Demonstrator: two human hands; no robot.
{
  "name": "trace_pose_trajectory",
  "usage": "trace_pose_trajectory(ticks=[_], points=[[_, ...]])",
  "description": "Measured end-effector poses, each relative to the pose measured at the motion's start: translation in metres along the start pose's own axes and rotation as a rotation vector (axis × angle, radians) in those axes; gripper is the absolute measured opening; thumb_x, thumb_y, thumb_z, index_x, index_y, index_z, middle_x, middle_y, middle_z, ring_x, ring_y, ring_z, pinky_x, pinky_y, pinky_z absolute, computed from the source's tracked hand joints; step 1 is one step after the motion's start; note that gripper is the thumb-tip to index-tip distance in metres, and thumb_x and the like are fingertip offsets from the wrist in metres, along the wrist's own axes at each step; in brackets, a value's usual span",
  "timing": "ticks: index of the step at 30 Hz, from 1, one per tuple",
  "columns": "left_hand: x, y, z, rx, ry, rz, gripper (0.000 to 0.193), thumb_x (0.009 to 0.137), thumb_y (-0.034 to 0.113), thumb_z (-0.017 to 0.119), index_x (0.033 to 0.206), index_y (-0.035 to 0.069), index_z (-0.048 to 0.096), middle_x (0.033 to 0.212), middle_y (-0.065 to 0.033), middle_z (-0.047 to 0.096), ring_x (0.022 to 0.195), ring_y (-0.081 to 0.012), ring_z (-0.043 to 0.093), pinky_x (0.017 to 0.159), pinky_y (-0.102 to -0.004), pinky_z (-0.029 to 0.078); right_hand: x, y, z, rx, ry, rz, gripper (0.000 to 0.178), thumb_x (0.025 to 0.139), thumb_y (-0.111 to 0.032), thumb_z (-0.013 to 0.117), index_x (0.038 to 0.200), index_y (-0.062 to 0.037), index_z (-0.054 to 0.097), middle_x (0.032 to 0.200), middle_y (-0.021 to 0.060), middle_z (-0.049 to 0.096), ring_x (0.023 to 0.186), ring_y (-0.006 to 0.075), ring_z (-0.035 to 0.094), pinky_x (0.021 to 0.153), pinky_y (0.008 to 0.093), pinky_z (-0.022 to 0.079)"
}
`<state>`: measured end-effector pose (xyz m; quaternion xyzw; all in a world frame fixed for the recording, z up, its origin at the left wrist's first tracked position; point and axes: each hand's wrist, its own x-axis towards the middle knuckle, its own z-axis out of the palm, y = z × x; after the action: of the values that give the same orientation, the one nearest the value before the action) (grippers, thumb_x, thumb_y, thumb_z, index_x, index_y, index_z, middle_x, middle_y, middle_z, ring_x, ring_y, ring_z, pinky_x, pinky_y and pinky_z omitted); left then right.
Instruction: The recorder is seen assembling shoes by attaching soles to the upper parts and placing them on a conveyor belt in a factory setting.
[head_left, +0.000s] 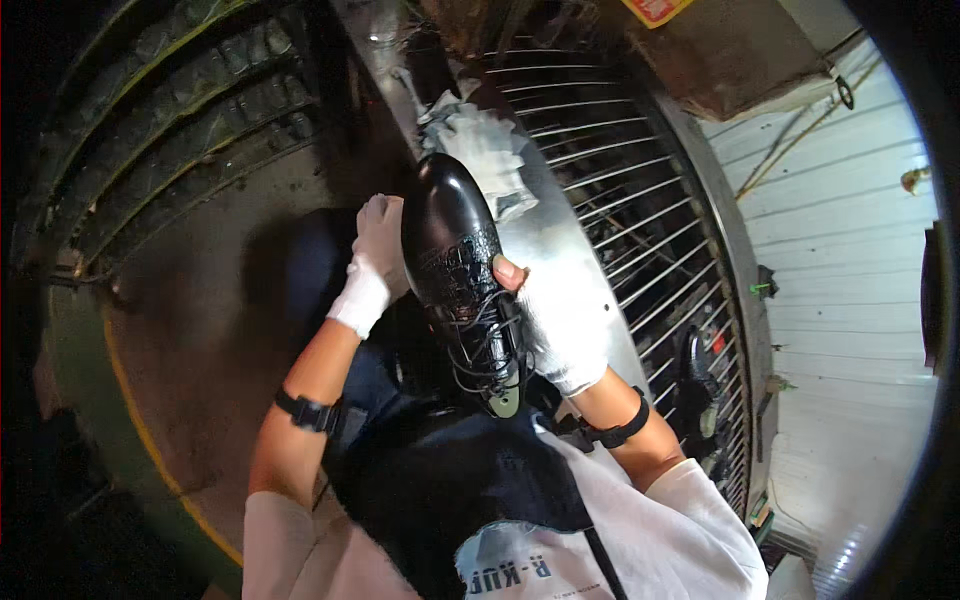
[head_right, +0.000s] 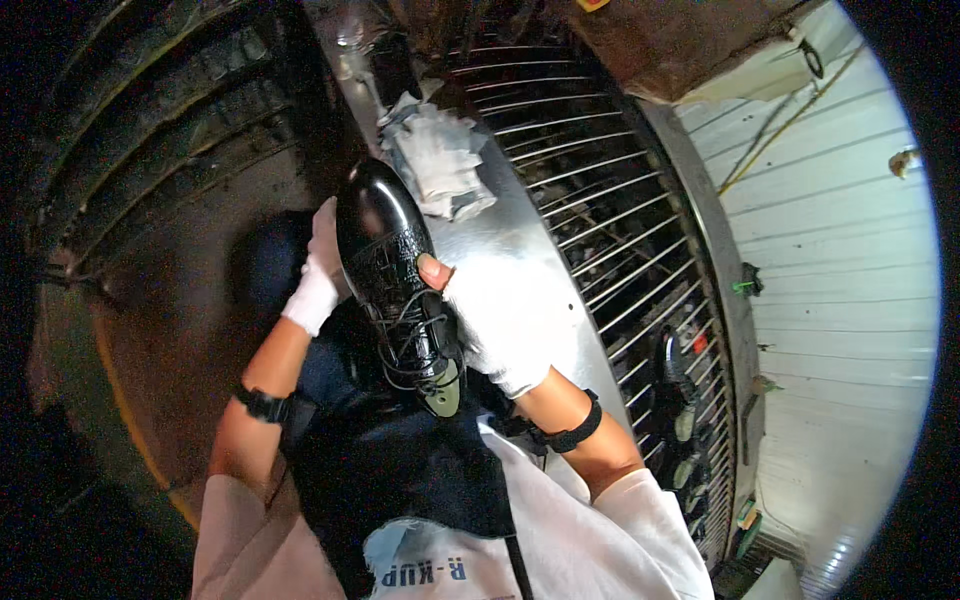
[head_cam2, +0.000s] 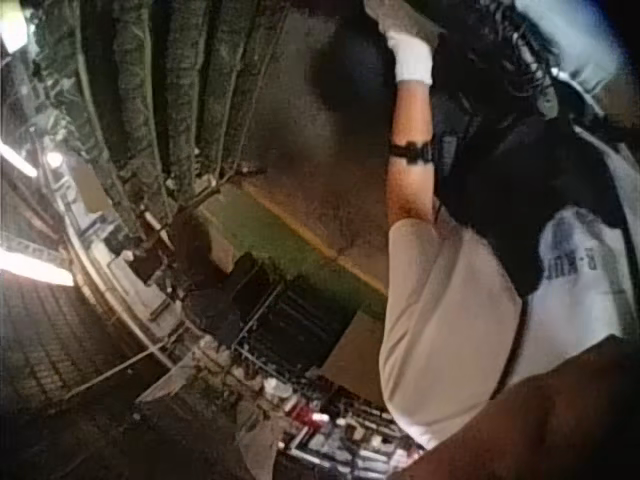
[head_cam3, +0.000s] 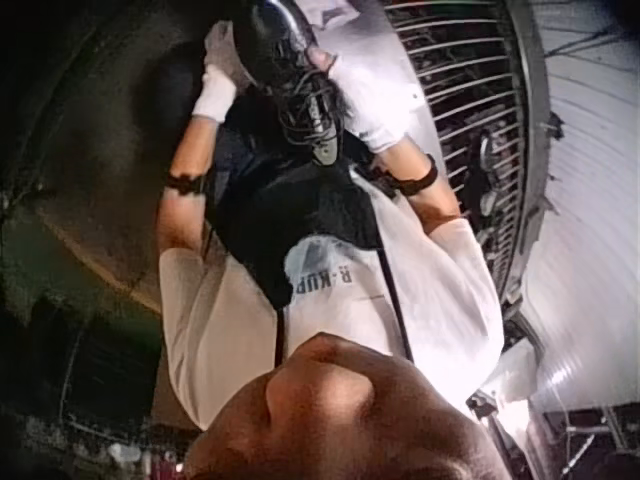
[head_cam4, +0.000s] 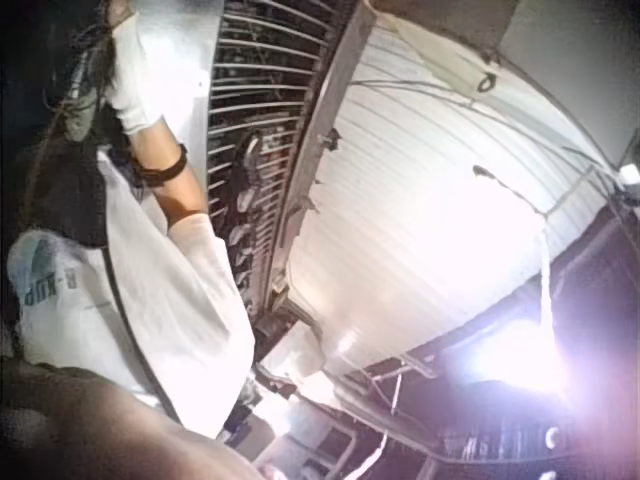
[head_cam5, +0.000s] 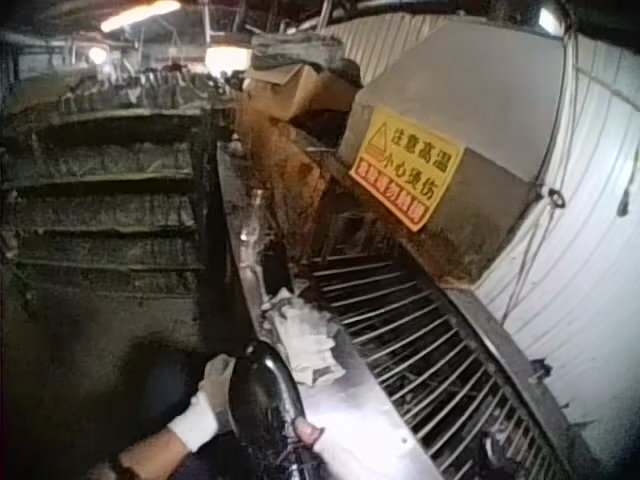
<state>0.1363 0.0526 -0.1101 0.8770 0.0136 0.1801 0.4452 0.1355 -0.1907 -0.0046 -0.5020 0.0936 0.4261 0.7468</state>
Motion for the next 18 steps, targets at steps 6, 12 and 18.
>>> trace_pose_trajectory(ticks=[6,12,18], points=[[0.010,0.002,-0.045,-0.827,-0.072,-0.549,0.043,0.097,0.025,0.070,0.130,-0.002,0.062,0.111,-0.0070,0.070,0.103,-0.0156,0.065,0.094,-0.0324,0.052,0.007,-0.004,-0.001,0.030,-0.033,0.037,0.047,0.105,-0.047,0.065,0.114,-0.0019,0.073,0.094,0.0054,0.076,0.074,0.0157,0.070,0.067,0.0303,0.058],[0.007,0.031,-0.091,-1.269,-0.053,-0.344,0.057,0.106,0.028,0.055,0.154,0.000,0.048,0.135,-0.0194,0.069,0.123,-0.0240,0.068,0.110,-0.0393,0.053,0.028,0.024,0.021,0.144,-0.148,0.119,0.050,0.107,-0.051,0.061,0.115,-0.0026,0.071,0.099,0.0076,0.077,0.080,0.0158,0.073,0.070,0.0314,0.061],[-0.009,0.042,-0.101,-1.220,-0.157,-0.263,0.072,0.114,0.056,0.032,0.159,0.000,0.041,0.141,-0.0212,0.065,0.119,-0.0240,0.068,0.103,-0.0373,0.057,0.031,0.051,0.028,0.180,-0.252,0.252,0.057,0.105,-0.054,0.062,0.135,-0.0065,0.065,0.120,0.0102,0.076,0.097,0.0211,0.076,0.085,0.0359,0.065]])
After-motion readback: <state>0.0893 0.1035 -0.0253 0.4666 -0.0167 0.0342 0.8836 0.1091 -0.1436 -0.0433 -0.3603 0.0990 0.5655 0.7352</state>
